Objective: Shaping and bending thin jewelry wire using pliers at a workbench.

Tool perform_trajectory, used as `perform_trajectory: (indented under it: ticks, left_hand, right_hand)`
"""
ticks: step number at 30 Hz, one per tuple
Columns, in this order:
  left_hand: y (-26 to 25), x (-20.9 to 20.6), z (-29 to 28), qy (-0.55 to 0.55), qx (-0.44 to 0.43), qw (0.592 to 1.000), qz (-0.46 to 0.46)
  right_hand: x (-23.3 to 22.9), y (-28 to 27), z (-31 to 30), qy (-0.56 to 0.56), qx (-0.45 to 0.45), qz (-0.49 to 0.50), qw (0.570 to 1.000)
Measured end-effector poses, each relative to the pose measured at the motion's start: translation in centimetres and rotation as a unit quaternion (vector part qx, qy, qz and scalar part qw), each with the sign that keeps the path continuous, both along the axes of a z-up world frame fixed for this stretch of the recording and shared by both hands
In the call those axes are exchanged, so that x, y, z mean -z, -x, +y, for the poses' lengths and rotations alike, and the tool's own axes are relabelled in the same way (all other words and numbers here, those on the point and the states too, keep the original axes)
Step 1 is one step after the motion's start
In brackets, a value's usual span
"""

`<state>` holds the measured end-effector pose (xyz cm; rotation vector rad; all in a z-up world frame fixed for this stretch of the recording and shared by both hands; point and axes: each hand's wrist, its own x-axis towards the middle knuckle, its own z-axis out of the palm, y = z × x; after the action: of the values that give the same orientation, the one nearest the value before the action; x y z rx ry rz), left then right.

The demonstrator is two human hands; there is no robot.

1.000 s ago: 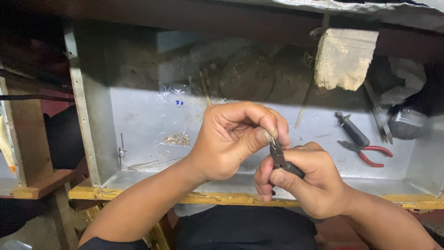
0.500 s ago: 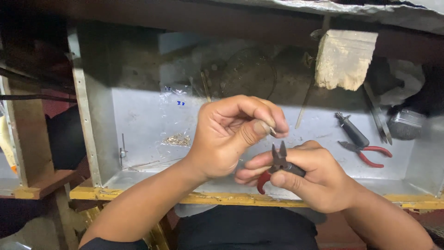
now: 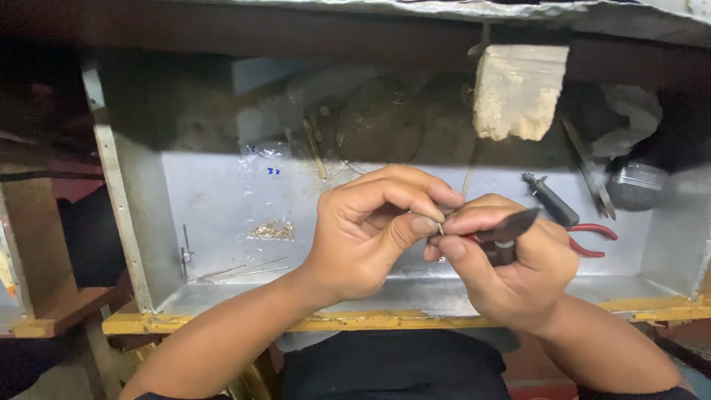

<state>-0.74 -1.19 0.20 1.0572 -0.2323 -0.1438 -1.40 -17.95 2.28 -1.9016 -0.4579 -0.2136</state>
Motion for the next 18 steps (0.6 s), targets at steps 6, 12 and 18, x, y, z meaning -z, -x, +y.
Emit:
perform_trajectory:
  ticks: [6,12,18]
  left_hand:
    - [-0.2,0.4,-0.2,-0.066,-0.026,0.996,-0.045]
    - [-0.2,1.1,-0.2,-0.084,-0.041,0.994,-0.062]
    - [-0.3,1.0,-0.3,-0.104,-0.049,0.991,-0.07]
  right_hand:
    - [-0.3,0.3,-0.6,-0.084,0.006,0.199,0.976]
    - [-0.3,-0.1,-0.7,-0.149,-0.012,0.256,0.955]
    - [-0.2,-0.3,-0.9,-0.172,-0.023,0.281,0.944]
